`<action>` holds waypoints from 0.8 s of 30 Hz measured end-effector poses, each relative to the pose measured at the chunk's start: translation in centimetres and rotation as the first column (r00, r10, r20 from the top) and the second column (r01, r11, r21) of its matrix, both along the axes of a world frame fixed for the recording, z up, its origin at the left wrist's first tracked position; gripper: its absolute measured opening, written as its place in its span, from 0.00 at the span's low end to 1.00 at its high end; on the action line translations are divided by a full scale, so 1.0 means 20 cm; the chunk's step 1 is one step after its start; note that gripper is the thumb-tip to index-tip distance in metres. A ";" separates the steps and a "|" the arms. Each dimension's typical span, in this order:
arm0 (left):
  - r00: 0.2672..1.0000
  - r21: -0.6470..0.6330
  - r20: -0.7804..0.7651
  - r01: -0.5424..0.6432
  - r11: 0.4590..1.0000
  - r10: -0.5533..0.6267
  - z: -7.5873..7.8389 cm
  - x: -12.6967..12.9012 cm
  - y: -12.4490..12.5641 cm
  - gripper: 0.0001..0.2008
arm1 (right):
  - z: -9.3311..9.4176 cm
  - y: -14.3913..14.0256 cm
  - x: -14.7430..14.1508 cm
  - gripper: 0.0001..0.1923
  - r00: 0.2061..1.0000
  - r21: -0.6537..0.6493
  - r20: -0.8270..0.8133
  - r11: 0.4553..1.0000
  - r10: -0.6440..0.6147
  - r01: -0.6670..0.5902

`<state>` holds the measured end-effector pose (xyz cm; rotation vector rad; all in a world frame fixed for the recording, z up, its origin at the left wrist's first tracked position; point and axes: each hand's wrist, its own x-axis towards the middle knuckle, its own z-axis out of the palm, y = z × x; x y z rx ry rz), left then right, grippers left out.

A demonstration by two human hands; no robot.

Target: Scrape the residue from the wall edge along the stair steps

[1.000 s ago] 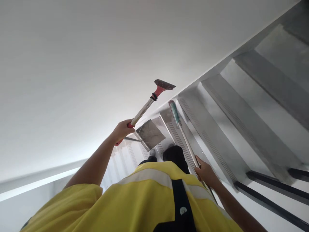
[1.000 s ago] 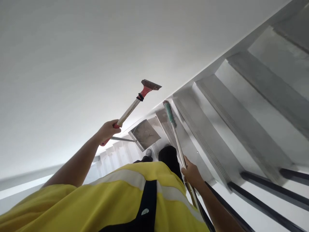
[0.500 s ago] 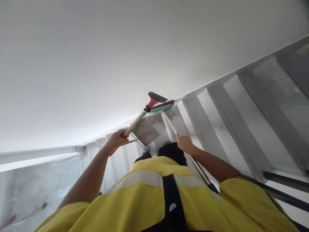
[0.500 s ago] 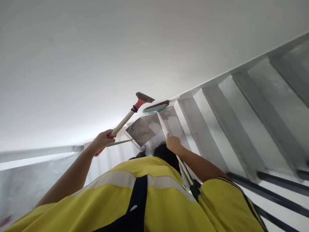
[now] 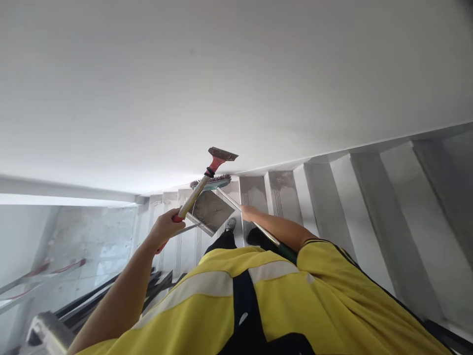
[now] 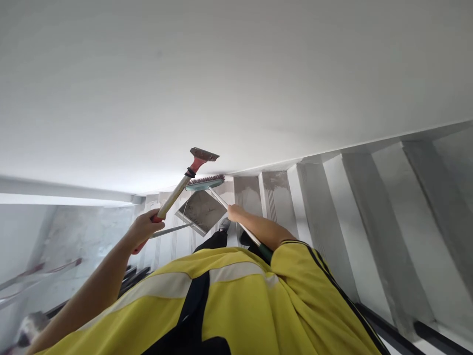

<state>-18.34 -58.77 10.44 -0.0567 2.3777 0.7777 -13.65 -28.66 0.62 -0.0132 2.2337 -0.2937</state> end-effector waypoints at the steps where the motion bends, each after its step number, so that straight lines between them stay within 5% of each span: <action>1: 1.000 -0.012 0.012 -0.016 1.000 0.016 -0.01 0.00 -0.04 0.13 | 0.03 0.05 0.06 0.20 1.000 0.007 -0.002 1.000 -0.004 0.004; 6: 0.998 -0.065 0.013 -0.057 0.996 0.058 -0.06 0.04 -0.21 0.13 | 0.22 0.33 0.35 0.26 1.000 0.164 -0.012 0.986 0.001 0.001; 9: 0.993 -0.083 0.002 -0.117 0.990 0.118 -0.10 0.08 -0.31 0.12 | 0.21 0.34 0.34 0.23 1.000 0.246 -0.014 0.969 -0.017 0.020; 12: 0.983 -0.100 -0.013 -0.182 0.978 0.182 -0.15 0.14 -0.43 0.10 | 0.06 0.16 0.14 0.19 0.997 0.229 0.013 0.971 -0.072 0.067; 19: 0.952 -0.150 -0.092 -0.302 0.942 0.290 -0.24 0.33 -0.66 0.07 | -0.49 -0.48 -0.54 0.16 0.994 0.014 0.106 1.000 -0.009 0.007; 22: 0.934 -0.154 -0.122 -0.351 0.924 0.335 -0.26 0.37 -0.64 0.06 | -0.59 -0.65 -0.64 0.13 0.986 -0.049 0.163 0.998 0.034 -0.026; 24: 0.928 -0.130 -0.139 -0.362 0.923 0.345 -0.26 0.37 -0.62 0.06 | -0.58 -0.68 -0.61 0.11 0.978 -0.071 0.208 0.997 0.024 -0.010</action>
